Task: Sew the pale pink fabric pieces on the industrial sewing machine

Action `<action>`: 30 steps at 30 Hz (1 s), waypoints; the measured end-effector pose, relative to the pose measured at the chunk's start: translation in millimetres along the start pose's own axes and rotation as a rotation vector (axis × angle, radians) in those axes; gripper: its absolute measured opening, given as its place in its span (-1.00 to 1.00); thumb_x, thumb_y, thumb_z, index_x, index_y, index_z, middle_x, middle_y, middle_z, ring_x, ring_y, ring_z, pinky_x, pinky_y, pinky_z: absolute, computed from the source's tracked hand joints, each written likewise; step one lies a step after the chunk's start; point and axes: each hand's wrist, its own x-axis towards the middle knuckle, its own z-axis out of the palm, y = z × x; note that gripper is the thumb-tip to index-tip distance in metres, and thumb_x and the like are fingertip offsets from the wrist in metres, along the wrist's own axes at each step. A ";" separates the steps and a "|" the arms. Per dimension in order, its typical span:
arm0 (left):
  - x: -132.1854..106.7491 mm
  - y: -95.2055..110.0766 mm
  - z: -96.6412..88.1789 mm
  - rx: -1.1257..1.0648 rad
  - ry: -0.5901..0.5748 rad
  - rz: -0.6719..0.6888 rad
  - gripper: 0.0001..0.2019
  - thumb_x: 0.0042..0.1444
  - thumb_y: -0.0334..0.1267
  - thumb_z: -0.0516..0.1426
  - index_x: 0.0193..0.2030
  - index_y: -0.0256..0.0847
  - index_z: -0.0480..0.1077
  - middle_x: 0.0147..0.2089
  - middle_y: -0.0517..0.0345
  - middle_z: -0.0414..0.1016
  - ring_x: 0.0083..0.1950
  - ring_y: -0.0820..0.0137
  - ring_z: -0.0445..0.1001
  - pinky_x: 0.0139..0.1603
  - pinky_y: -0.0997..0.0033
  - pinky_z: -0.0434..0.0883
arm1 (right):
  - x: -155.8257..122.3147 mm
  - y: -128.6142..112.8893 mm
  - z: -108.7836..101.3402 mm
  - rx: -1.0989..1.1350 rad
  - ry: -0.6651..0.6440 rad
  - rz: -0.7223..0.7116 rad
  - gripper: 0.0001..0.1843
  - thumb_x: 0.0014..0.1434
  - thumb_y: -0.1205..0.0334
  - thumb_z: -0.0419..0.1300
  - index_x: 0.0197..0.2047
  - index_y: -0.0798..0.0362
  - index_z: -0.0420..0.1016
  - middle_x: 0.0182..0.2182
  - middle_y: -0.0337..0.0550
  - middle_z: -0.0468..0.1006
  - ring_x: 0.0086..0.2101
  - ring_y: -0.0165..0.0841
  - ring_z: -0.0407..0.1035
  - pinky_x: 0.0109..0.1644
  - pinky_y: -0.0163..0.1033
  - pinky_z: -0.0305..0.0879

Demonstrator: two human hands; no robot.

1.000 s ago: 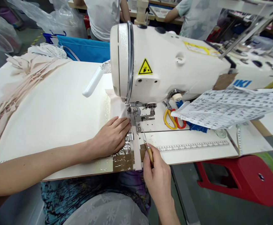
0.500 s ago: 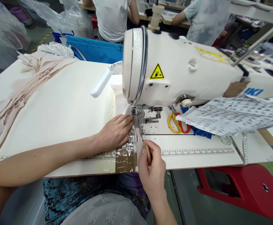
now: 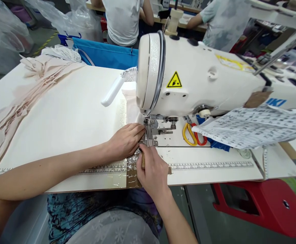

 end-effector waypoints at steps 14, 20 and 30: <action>1.0 -1.9 3.3 -0.022 0.042 -0.048 -0.64 0.33 -0.36 -0.07 0.12 -0.52 0.38 0.13 -0.23 0.42 0.09 0.11 0.38 0.03 0.15 0.43 | 8.5 -4.7 3.2 -0.221 -0.016 -0.019 -0.71 0.36 0.36 -0.02 0.00 0.21 0.48 -0.30 -0.02 0.62 -0.51 -0.31 0.49 -0.55 -0.28 0.23; 1.3 -11.5 7.2 -0.052 0.067 -0.043 -0.63 0.31 -0.37 -0.06 0.15 -0.50 0.37 0.12 -0.19 0.44 0.08 0.14 0.40 0.07 0.15 0.44 | 11.8 -8.0 8.8 -0.329 -0.026 -0.016 -0.68 0.37 0.37 -0.02 0.05 0.22 0.48 -0.27 -0.01 0.65 -0.54 -0.35 0.48 -0.59 -0.30 0.20; -18.2 -12.3 -30.9 -0.152 -0.051 -0.079 -0.69 0.28 -0.33 -0.01 0.09 -0.32 0.39 0.13 -0.13 0.44 0.12 0.18 0.43 0.08 0.17 0.46 | -17.0 -2.4 -3.6 -0.024 0.012 -0.063 -0.71 0.43 0.21 0.00 0.05 0.11 0.47 -0.22 -0.01 0.65 -0.29 -0.23 0.55 -0.38 -0.27 0.28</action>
